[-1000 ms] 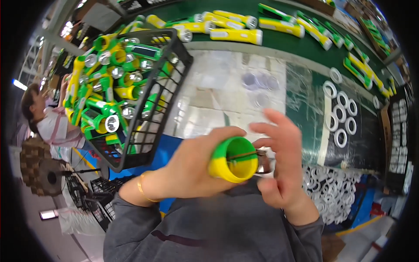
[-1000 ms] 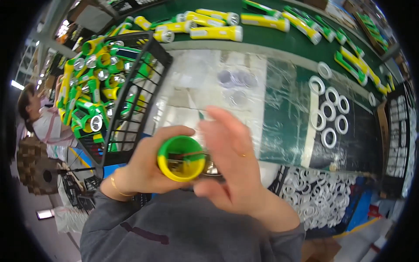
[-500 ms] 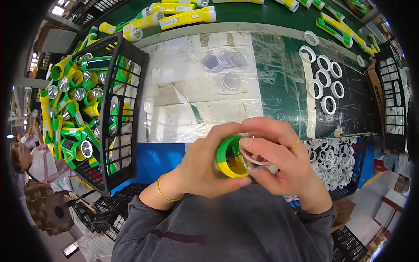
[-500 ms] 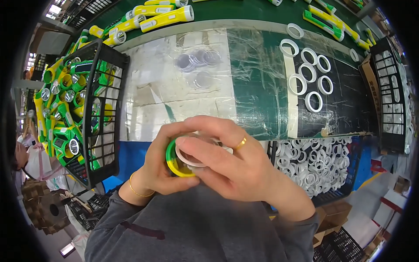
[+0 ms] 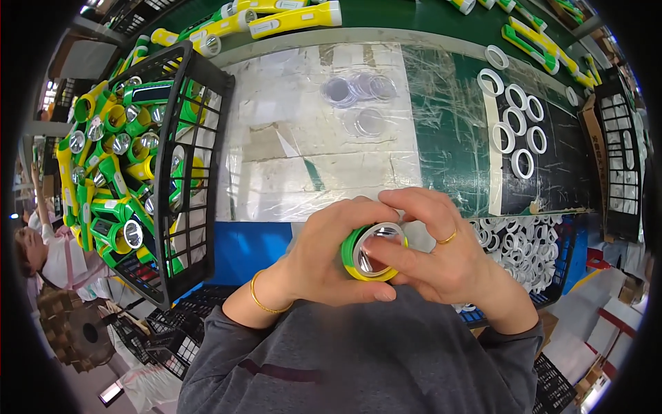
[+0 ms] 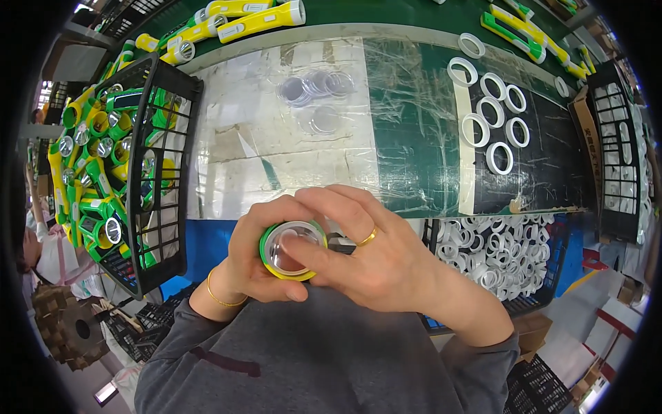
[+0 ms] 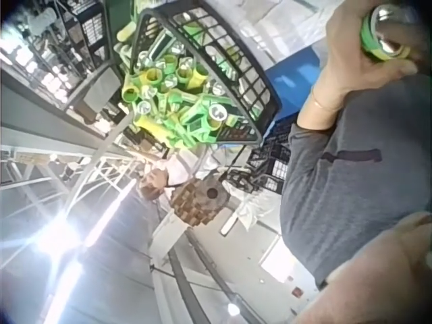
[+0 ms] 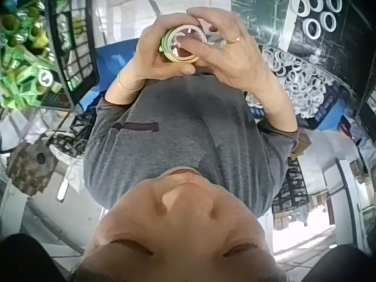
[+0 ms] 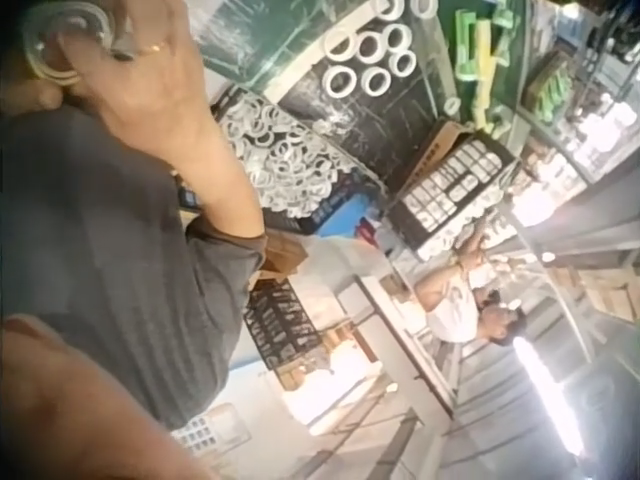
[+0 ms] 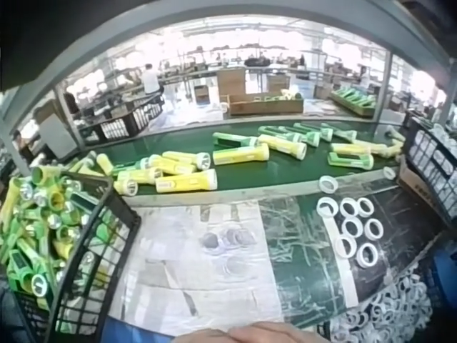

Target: Assembling solar-powered flashlight components by inserting lenses and screwing on front caps.

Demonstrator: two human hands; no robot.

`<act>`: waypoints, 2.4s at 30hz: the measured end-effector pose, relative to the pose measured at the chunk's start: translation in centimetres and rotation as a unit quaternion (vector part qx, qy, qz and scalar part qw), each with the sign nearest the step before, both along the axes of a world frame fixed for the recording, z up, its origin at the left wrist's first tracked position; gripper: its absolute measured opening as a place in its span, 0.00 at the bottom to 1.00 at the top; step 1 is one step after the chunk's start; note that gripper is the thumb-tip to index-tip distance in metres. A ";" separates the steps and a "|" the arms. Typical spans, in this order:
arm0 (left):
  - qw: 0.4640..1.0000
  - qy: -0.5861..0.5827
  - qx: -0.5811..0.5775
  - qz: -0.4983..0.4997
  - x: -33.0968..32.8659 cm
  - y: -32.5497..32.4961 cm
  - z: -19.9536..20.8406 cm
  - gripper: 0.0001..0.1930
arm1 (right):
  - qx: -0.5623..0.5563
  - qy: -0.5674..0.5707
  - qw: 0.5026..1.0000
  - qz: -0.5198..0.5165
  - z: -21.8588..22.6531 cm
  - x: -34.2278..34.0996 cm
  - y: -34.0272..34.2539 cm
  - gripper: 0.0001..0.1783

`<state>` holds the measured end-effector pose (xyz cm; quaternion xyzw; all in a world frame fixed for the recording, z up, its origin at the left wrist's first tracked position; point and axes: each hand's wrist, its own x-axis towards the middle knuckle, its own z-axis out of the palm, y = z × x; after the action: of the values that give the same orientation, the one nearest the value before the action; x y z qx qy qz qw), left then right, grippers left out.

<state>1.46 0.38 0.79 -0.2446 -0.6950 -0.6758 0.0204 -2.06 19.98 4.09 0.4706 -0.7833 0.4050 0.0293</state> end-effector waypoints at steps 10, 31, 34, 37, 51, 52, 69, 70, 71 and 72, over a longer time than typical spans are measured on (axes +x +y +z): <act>0.999 0.028 0.006 0.015 -0.1 0.5 -0.4 0.36 | -0.059 -0.037 0.997 0.036 -0.8 -0.2 0.6 0.15; 0.999 0.021 0.039 -0.003 -0.9 -0.5 -0.7 0.31 | -0.071 -0.073 0.993 0.057 -0.7 -1.0 -1.0 0.18; 0.999 0.033 0.007 0.014 -0.5 -1.5 -0.2 0.30 | -0.131 -0.153 0.976 0.085 -1.1 -2.4 -0.7 0.18; 0.992 -0.047 0.117 0.021 0.0 -2.1 0.2 0.30 | -0.118 -0.315 0.912 -0.233 -2.8 -6.0 -1.1 0.16; 0.993 0.042 0.042 0.102 -0.8 -1.7 -0.9 0.32 | -0.246 -0.618 0.733 -0.145 -0.5 -4.6 -2.2 0.11; 0.991 0.068 0.022 0.113 -0.9 -1.1 -1.0 0.33 | -0.249 -0.614 0.733 -0.152 0.5 -3.5 -2.2 0.11; 0.984 0.157 -0.078 0.030 -2.1 1.5 -0.7 0.36 | -0.210 -0.555 0.799 -0.100 0.0 0.3 0.6 0.17; 0.988 0.137 -0.063 0.021 -2.0 1.4 -0.6 0.34 | -0.187 -0.546 0.810 -0.103 0.2 0.0 1.2 0.16; 0.992 0.119 -0.050 0.009 -2.1 1.1 -0.6 0.33 | -0.165 -0.536 0.821 -0.106 0.3 -0.5 1.7 0.15; 0.997 0.080 -0.002 0.009 -1.8 0.8 -0.7 0.33 | -0.172 -0.397 0.883 -0.180 -1.1 -1.5 3.4 0.15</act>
<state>-0.31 1.18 0.12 -0.2917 -0.6945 -0.6527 0.0809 -3.54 23.41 3.01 0.1085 -0.7190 0.6738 -0.1313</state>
